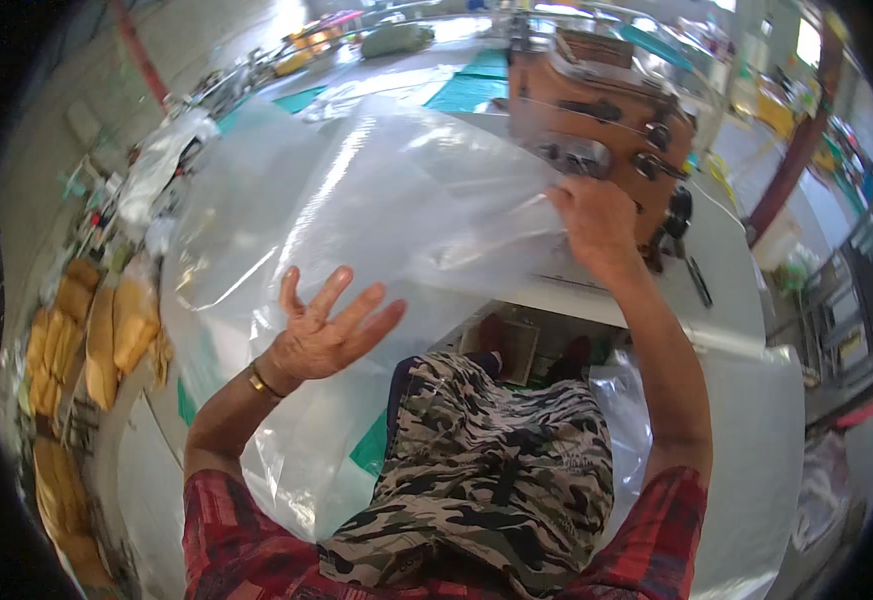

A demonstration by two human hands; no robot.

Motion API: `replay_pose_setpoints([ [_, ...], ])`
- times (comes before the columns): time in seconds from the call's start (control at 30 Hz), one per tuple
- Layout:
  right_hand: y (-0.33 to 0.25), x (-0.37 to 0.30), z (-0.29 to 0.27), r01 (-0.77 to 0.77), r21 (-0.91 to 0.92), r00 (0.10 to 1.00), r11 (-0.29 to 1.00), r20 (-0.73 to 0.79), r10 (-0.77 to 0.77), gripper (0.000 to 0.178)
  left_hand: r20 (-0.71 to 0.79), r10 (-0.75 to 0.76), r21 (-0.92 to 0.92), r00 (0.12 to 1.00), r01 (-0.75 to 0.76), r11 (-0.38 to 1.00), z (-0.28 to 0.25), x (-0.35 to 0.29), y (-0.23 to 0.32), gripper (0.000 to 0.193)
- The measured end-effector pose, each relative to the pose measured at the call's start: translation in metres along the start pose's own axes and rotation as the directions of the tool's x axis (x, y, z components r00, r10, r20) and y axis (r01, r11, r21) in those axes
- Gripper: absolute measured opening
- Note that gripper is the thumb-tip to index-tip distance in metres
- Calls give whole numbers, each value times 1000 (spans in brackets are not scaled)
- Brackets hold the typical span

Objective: Sewing large plastic sheets using an industrial sewing machine.

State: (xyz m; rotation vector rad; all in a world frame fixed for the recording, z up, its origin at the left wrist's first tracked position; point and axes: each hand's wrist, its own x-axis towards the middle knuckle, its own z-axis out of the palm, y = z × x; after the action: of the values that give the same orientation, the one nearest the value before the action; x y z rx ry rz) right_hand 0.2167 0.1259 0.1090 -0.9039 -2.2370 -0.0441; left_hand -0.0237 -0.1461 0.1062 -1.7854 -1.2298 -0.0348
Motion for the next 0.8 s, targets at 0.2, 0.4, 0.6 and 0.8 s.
replay_pose_setpoints([
  [0.2,13,-7,-1,13,7,999,1000,-40,-13,34,137,-267,-67,954,278,958,-3,-1,2,79],
  [0.4,25,-17,-12,-6,10,1000,1000,3,6,37,-28,-749,-254,662,720,646,7,-44,-58,78],
  [0.6,16,-16,-11,-18,55,1000,998,9,18,38,419,-746,-170,518,852,495,62,-139,-115,57],
  [0.8,12,-11,-4,1,120,1000,993,27,-4,37,231,-895,-518,382,827,219,53,-163,-171,28],
])
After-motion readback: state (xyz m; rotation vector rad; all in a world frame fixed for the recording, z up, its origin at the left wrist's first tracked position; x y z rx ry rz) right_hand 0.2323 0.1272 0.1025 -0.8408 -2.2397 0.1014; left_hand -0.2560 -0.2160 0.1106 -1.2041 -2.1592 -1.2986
